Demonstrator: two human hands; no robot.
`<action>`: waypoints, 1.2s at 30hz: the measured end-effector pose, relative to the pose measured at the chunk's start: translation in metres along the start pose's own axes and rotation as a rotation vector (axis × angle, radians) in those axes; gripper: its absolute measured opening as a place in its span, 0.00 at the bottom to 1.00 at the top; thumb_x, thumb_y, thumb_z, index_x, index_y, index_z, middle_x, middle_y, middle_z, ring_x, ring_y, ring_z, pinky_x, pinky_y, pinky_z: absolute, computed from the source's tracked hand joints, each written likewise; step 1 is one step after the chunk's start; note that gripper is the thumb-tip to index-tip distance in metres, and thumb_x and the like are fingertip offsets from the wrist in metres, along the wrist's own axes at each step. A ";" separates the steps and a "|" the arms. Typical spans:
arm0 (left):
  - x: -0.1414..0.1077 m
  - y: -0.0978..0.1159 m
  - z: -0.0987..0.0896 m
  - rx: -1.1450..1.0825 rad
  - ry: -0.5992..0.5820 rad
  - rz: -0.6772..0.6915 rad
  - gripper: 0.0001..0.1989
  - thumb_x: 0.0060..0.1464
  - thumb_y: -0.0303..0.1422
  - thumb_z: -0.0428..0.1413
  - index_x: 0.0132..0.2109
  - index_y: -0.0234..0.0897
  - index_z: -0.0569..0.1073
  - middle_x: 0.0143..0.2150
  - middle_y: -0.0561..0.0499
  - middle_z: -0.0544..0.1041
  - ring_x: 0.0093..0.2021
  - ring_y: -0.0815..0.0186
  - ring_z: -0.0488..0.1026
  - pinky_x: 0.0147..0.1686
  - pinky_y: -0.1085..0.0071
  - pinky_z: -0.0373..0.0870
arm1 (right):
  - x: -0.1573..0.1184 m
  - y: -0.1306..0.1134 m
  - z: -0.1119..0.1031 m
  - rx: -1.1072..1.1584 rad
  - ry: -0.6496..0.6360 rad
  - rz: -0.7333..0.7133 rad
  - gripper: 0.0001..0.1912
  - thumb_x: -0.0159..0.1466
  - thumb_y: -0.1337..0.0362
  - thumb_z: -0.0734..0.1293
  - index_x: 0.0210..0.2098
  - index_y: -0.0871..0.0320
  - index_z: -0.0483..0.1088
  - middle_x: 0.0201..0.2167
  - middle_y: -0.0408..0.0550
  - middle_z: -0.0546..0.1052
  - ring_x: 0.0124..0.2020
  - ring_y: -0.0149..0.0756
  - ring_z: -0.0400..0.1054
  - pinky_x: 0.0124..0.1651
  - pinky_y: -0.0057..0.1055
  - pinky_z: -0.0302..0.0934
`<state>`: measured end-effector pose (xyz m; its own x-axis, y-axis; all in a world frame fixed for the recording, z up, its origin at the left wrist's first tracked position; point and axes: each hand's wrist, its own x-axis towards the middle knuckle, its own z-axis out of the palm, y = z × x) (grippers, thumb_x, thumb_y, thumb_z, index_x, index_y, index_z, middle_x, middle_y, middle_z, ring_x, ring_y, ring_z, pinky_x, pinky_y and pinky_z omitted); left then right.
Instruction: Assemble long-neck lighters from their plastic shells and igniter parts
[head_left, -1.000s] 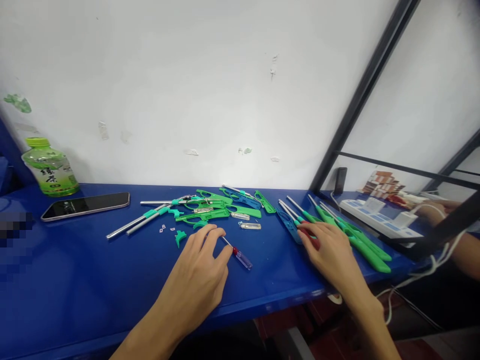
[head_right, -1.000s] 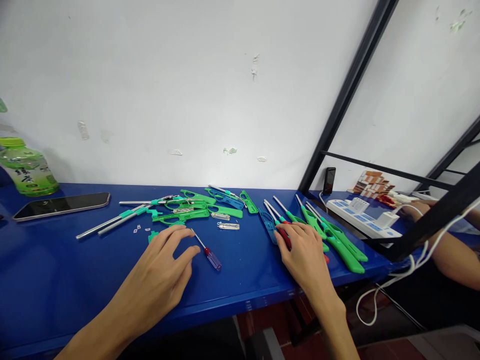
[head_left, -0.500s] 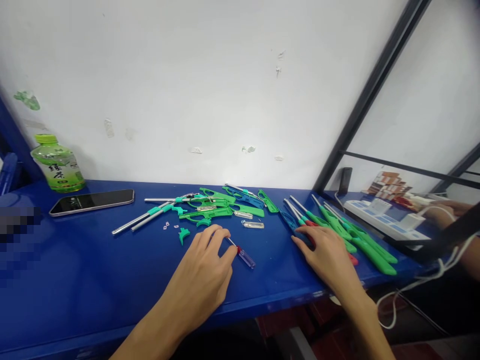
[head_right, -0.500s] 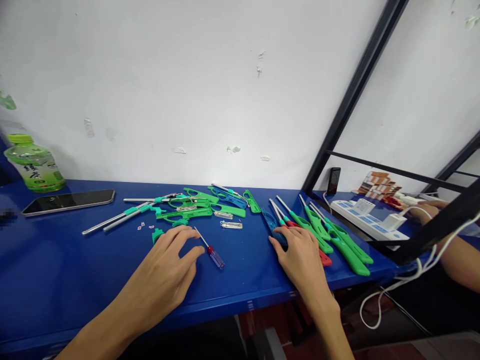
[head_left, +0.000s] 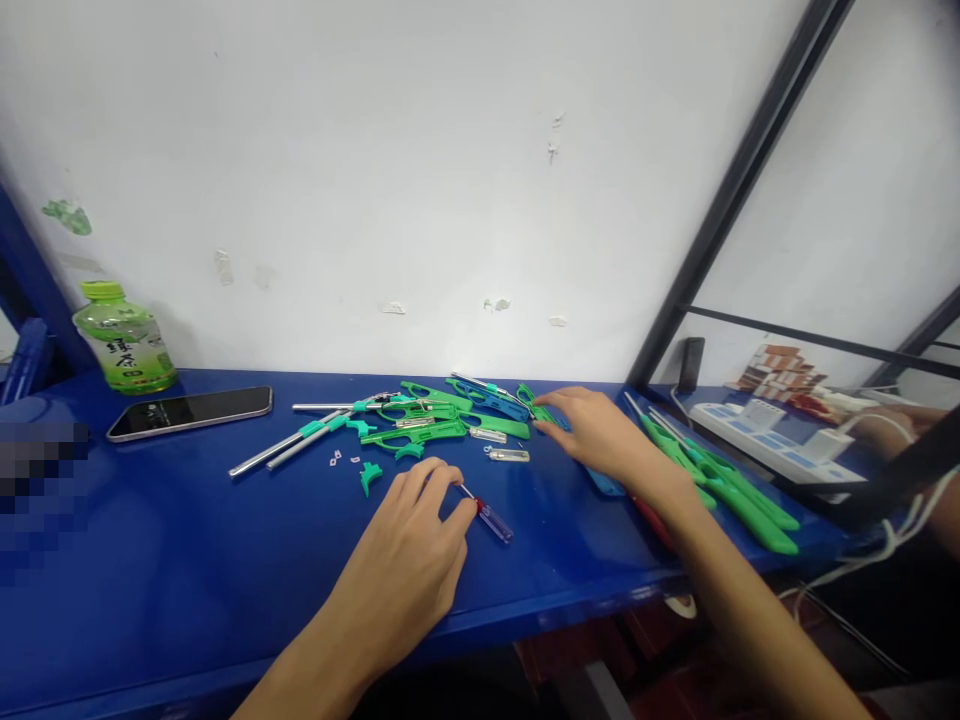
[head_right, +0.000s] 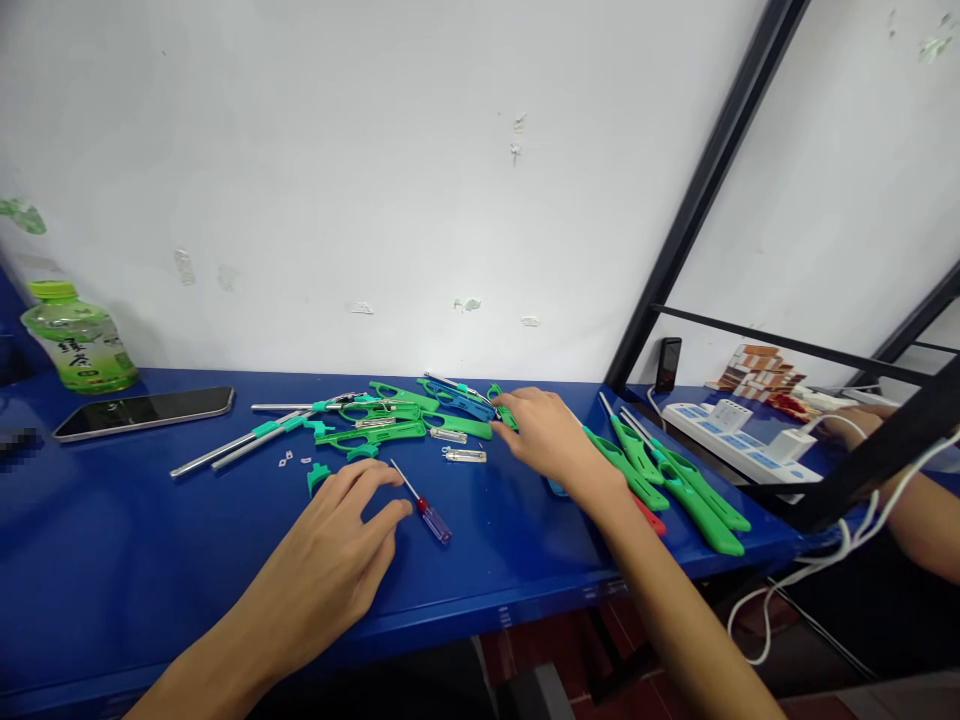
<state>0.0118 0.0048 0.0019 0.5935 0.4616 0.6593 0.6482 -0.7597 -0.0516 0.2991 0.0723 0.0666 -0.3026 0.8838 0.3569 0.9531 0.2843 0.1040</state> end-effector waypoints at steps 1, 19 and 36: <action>0.000 0.000 0.000 0.002 -0.001 -0.002 0.14 0.66 0.20 0.49 0.47 0.33 0.78 0.55 0.36 0.76 0.60 0.45 0.71 0.52 0.46 0.79 | 0.014 -0.002 0.002 -0.012 -0.034 -0.019 0.15 0.74 0.60 0.68 0.58 0.58 0.76 0.55 0.57 0.81 0.57 0.49 0.75 0.62 0.45 0.67; -0.023 -0.125 -0.049 0.301 -0.260 -0.487 0.22 0.67 0.29 0.44 0.51 0.31 0.82 0.46 0.32 0.80 0.48 0.41 0.76 0.48 0.47 0.75 | 0.081 -0.015 0.028 -0.110 -0.270 0.049 0.20 0.73 0.57 0.71 0.61 0.59 0.72 0.59 0.55 0.76 0.54 0.46 0.75 0.54 0.48 0.74; -0.029 -0.140 -0.068 0.263 -0.264 -0.736 0.17 0.66 0.36 0.45 0.42 0.38 0.78 0.41 0.38 0.84 0.42 0.46 0.81 0.36 0.61 0.68 | -0.065 -0.136 -0.019 0.415 -0.181 -0.362 0.18 0.73 0.60 0.69 0.61 0.54 0.75 0.46 0.49 0.83 0.45 0.48 0.81 0.48 0.41 0.75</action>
<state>-0.1285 0.0665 0.0410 0.0445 0.9170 0.3963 0.9862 -0.1038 0.1294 0.1893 -0.0304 0.0467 -0.6404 0.7421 0.1977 0.7161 0.6700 -0.1957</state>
